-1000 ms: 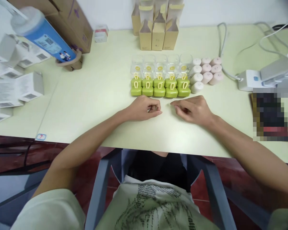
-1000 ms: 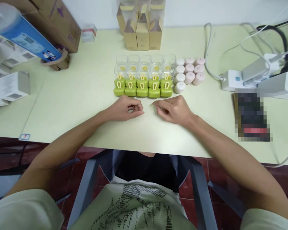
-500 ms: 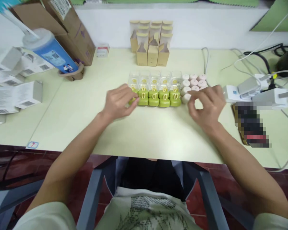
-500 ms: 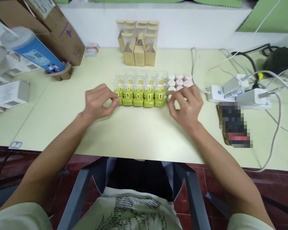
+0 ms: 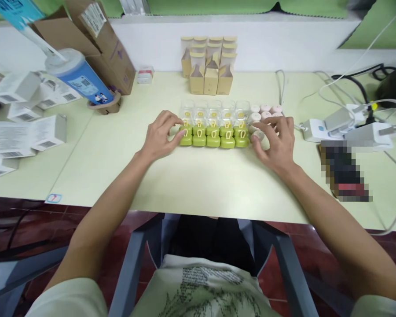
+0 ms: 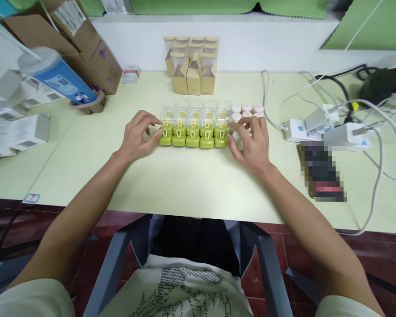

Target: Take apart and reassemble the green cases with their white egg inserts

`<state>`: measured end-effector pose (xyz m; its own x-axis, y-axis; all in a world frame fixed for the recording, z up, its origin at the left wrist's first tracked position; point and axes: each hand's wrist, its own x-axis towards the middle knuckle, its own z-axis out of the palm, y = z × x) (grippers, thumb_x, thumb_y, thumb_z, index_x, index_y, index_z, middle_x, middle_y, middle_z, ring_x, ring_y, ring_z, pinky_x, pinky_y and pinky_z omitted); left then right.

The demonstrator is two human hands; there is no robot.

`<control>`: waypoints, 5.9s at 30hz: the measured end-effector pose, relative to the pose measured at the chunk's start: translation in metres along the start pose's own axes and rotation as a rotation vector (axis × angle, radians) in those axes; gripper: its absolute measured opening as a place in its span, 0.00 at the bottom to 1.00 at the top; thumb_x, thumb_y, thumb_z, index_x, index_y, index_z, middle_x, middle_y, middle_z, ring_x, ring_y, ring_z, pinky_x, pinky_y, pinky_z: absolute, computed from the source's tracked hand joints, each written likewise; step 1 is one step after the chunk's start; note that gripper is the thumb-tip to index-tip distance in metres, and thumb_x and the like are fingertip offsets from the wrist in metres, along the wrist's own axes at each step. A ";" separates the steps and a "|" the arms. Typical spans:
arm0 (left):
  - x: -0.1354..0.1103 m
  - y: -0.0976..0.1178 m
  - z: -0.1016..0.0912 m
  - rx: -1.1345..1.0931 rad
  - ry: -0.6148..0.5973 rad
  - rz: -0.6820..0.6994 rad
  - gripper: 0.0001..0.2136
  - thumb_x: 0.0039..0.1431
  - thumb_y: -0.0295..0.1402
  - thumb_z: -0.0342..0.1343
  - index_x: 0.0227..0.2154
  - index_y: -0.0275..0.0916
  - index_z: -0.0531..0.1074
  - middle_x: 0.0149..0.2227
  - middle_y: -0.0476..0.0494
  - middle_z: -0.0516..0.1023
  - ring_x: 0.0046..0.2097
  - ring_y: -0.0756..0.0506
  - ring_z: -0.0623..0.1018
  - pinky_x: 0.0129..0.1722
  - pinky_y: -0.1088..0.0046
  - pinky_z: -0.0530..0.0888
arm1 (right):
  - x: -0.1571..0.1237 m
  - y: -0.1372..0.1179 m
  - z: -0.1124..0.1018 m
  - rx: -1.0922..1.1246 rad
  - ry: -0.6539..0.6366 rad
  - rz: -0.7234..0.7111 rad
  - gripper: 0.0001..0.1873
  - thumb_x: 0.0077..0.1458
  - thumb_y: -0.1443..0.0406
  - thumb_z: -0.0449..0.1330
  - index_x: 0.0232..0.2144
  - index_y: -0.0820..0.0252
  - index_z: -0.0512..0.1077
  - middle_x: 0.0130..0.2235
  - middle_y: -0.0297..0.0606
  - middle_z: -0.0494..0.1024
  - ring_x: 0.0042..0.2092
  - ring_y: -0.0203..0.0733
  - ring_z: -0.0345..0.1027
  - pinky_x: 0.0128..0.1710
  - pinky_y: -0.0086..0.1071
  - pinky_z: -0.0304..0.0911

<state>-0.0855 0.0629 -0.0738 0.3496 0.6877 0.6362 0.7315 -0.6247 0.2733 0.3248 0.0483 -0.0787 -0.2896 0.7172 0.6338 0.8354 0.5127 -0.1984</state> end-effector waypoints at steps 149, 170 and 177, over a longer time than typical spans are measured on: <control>0.021 0.100 0.007 -0.906 -0.075 -0.218 0.29 0.62 0.57 0.79 0.58 0.50 0.81 0.58 0.41 0.86 0.61 0.37 0.86 0.64 0.53 0.86 | 0.025 -0.070 -0.010 1.099 -0.112 0.032 0.17 0.72 0.50 0.73 0.58 0.45 0.85 0.56 0.43 0.82 0.56 0.50 0.80 0.54 0.47 0.85; 0.012 0.113 0.010 -0.805 -0.085 -0.217 0.22 0.68 0.60 0.73 0.48 0.49 0.80 0.60 0.40 0.88 0.65 0.34 0.87 0.68 0.40 0.85 | 0.018 -0.081 -0.009 0.913 -0.054 0.032 0.24 0.68 0.39 0.72 0.51 0.46 0.81 0.52 0.46 0.85 0.55 0.58 0.83 0.50 0.55 0.86; 0.017 0.107 0.008 -0.914 -0.192 -0.272 0.33 0.64 0.66 0.72 0.60 0.49 0.82 0.66 0.38 0.85 0.70 0.31 0.84 0.69 0.42 0.85 | 0.019 -0.082 -0.014 0.802 -0.134 -0.012 0.34 0.68 0.34 0.70 0.64 0.43 0.79 0.59 0.47 0.78 0.49 0.53 0.81 0.43 0.49 0.86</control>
<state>0.0030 0.0111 -0.0393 0.3846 0.8491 0.3620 0.0929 -0.4258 0.9000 0.2571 0.0134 -0.0402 -0.3924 0.7337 0.5547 0.2578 0.6666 -0.6994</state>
